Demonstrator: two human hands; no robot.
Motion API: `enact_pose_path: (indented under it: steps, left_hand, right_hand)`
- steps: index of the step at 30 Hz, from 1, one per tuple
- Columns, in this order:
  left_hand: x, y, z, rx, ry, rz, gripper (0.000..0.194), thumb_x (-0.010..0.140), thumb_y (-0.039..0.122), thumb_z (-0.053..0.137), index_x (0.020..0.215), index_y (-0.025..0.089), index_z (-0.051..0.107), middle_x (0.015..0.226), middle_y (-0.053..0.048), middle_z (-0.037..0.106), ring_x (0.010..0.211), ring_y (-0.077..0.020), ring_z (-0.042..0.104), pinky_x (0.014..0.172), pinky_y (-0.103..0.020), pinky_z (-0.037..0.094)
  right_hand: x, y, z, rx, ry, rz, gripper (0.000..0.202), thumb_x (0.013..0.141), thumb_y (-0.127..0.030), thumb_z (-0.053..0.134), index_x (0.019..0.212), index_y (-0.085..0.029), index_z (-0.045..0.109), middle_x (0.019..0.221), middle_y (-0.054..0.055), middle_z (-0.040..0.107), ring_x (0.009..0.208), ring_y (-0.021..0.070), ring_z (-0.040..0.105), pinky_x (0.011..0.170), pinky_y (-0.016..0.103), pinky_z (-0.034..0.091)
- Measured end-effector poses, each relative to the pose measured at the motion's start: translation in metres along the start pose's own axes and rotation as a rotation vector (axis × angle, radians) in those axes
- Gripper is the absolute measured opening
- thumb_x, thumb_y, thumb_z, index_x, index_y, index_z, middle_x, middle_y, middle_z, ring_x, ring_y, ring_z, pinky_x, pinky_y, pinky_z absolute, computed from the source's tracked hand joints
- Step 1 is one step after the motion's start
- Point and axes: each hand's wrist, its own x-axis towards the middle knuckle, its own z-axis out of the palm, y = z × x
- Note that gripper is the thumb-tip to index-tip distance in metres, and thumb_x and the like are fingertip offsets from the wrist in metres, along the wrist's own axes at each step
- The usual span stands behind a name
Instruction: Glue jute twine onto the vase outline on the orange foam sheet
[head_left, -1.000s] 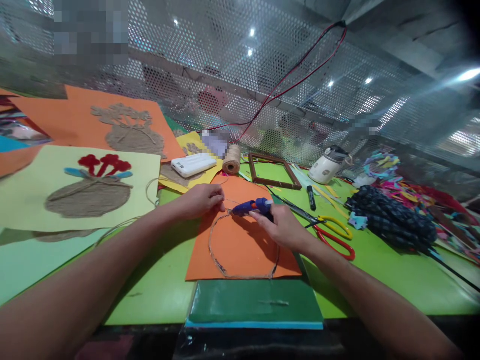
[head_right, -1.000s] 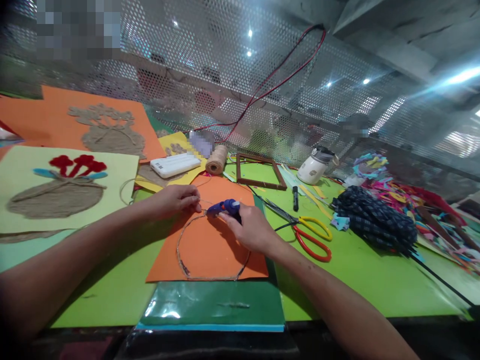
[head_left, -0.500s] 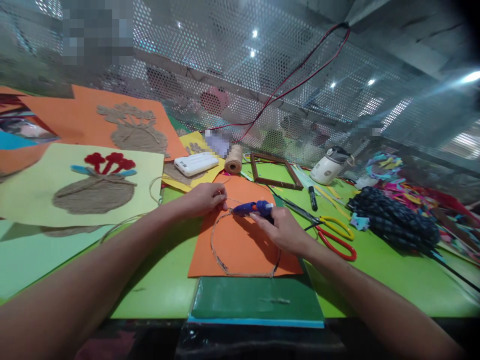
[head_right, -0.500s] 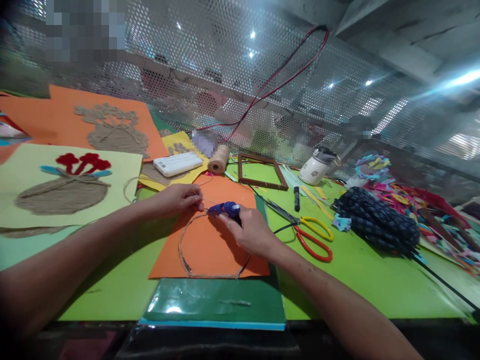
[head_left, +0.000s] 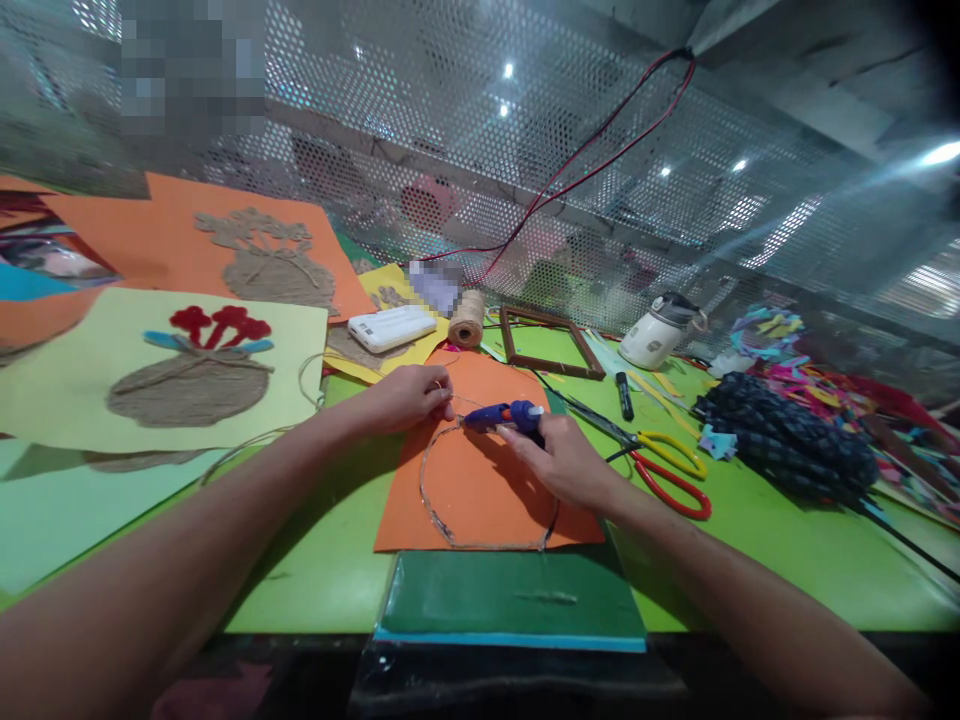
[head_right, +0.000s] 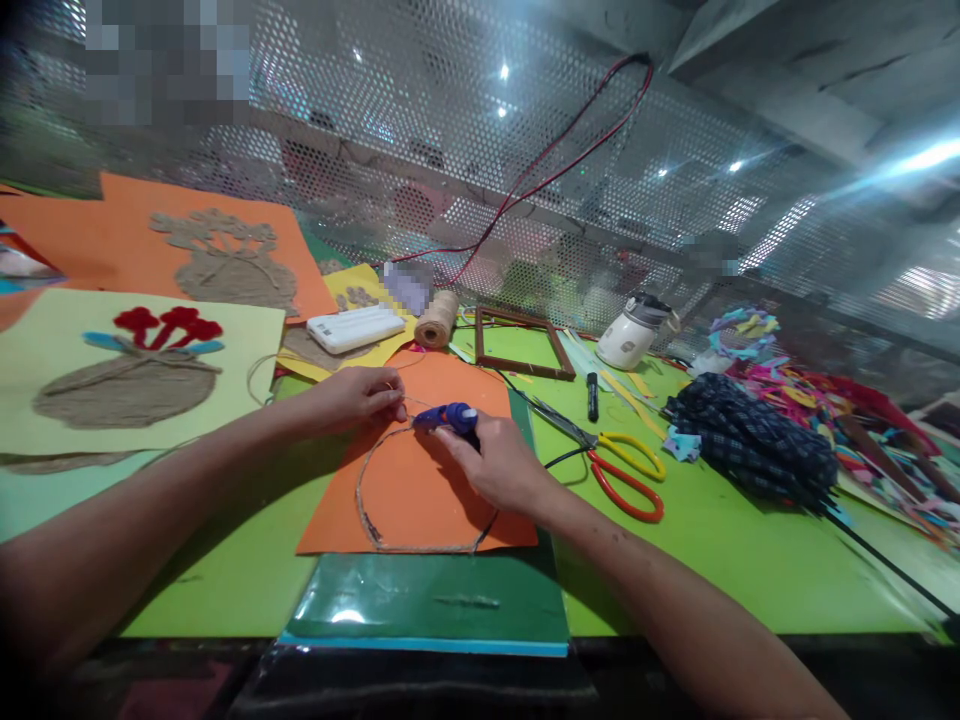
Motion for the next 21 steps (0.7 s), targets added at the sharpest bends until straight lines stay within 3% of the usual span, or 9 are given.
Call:
enact_pose_path:
  steps: [8, 15, 21]
  left_hand:
    - [-0.009, 0.018, -0.004, 0.062, 0.003, -0.001, 0.015, 0.080, 0.035, 0.049, 0.075, 0.023, 0.055, 0.081, -0.004, 0.076, 0.075, -0.0215, 0.067, 0.068, -0.029, 0.048]
    - [-0.015, 0.031, -0.002, 0.319, 0.071, 0.017, 0.013, 0.079, 0.031, 0.052, 0.076, 0.021, 0.059, 0.072, -0.004, 0.069, 0.066, -0.0198, 0.059, 0.060, -0.029, 0.038]
    - [-0.015, 0.033, -0.004, 0.363, 0.031, -0.015, 0.013, 0.084, 0.024, 0.047, 0.084, 0.021, 0.060, 0.085, -0.005, 0.074, 0.077, -0.0206, 0.064, 0.066, -0.029, 0.043]
  right_hand:
    - [0.002, 0.002, -0.004, -0.041, 0.038, 0.019, 0.036, 0.089, -0.046, 0.055, 0.066, -0.018, 0.052, 0.057, 0.000, 0.048, 0.052, 0.0114, 0.038, 0.050, 0.026, 0.025]
    - [0.002, 0.002, -0.006, -0.030, 0.037, 0.008, 0.037, 0.089, -0.044, 0.055, 0.063, -0.019, 0.049, 0.057, -0.001, 0.048, 0.051, 0.0106, 0.036, 0.050, 0.026, 0.026]
    - [0.003, 0.003, -0.005, -0.004, 0.029, -0.040, 0.037, 0.089, -0.044, 0.053, 0.062, -0.019, 0.045, 0.056, -0.002, 0.045, 0.051, 0.0099, 0.034, 0.050, 0.026, 0.025]
